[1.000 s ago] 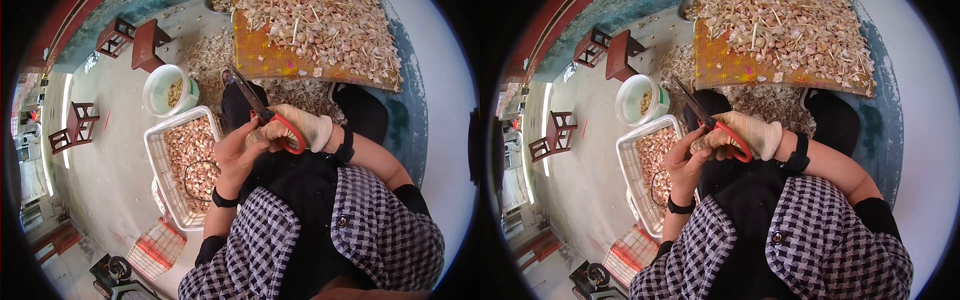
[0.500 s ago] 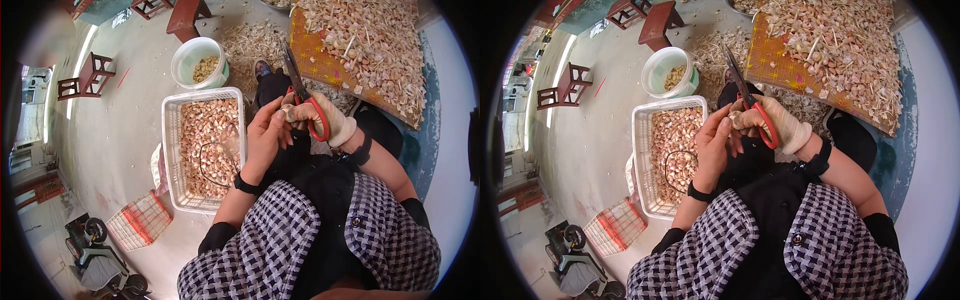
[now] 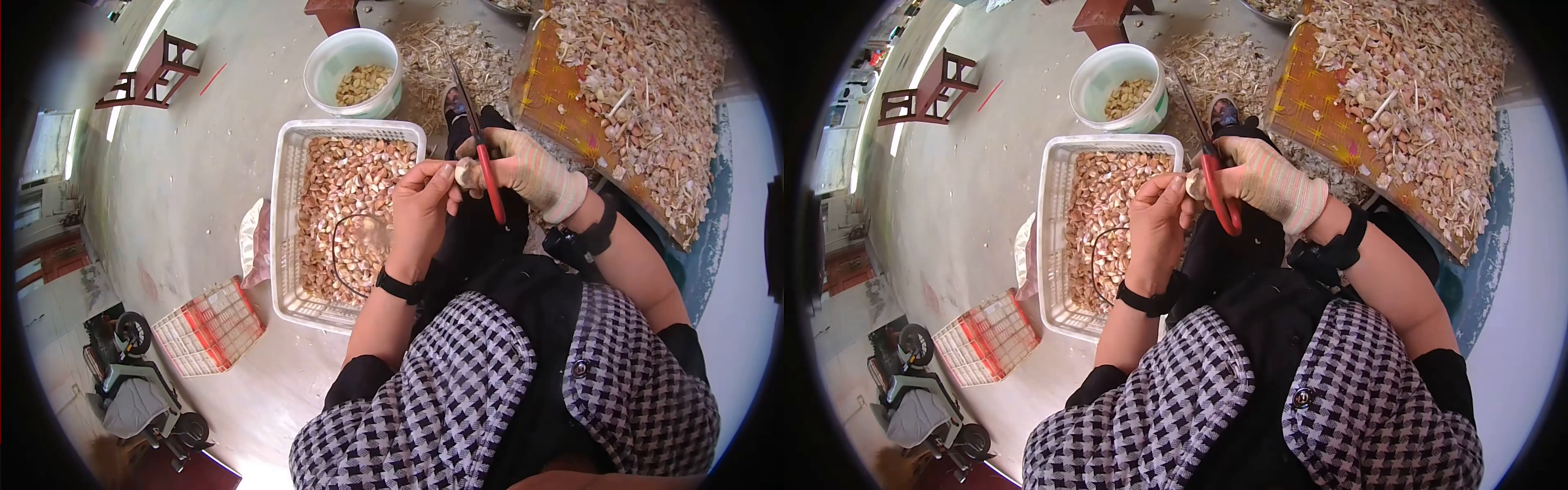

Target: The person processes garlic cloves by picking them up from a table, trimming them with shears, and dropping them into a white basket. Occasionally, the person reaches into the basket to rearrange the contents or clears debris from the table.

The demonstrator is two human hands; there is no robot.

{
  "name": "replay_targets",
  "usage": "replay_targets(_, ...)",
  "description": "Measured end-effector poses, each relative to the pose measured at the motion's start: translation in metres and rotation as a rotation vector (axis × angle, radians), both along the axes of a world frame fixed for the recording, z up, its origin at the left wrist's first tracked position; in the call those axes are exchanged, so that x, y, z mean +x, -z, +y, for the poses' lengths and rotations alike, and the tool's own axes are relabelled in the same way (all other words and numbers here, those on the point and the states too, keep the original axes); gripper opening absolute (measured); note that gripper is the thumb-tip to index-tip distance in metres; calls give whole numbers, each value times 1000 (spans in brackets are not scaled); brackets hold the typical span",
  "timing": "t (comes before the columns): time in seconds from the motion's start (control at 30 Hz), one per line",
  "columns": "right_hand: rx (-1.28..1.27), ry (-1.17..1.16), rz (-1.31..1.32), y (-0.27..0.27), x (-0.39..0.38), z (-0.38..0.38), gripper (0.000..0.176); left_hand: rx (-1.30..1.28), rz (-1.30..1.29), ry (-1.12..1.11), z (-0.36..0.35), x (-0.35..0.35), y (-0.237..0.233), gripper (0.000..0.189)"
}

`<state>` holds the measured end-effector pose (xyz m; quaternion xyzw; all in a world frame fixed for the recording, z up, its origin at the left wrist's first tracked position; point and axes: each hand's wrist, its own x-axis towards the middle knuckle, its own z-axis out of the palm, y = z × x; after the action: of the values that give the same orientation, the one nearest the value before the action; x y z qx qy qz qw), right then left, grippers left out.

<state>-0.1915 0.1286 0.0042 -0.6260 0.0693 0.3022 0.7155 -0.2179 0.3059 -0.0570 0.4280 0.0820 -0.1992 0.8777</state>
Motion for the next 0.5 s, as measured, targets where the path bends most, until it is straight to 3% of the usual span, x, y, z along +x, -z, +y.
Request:
replay_targets(0.03, -34, 1, 28, -3, 2, 2, 28, -30, 21, 5, 4, 3, 1, 18)
replay_targets(0.13, 84, -22, 157, 16, 15, 2, 42, 69, 19, -39, 1, 11, -1, 12)
replay_targets(0.27, 251, 149, 233, 36, 31, 13, 20, -23, 71, -194, 9, 24, 15, 11)
replay_targets(0.43, 522, 257, 398, 37, 76, 41, 20, -83, 251, -363, 18, 58, 20, 11)
replay_targets(0.47, 689, 262, 408, 51, 93, 46, 21, -134, 246, -374, 25, 74, 33, 11)
replay_targets(0.5, 623, 306, 356, 53, 113, 59, 23, -212, 235, -390, 33, 96, 46, 11)
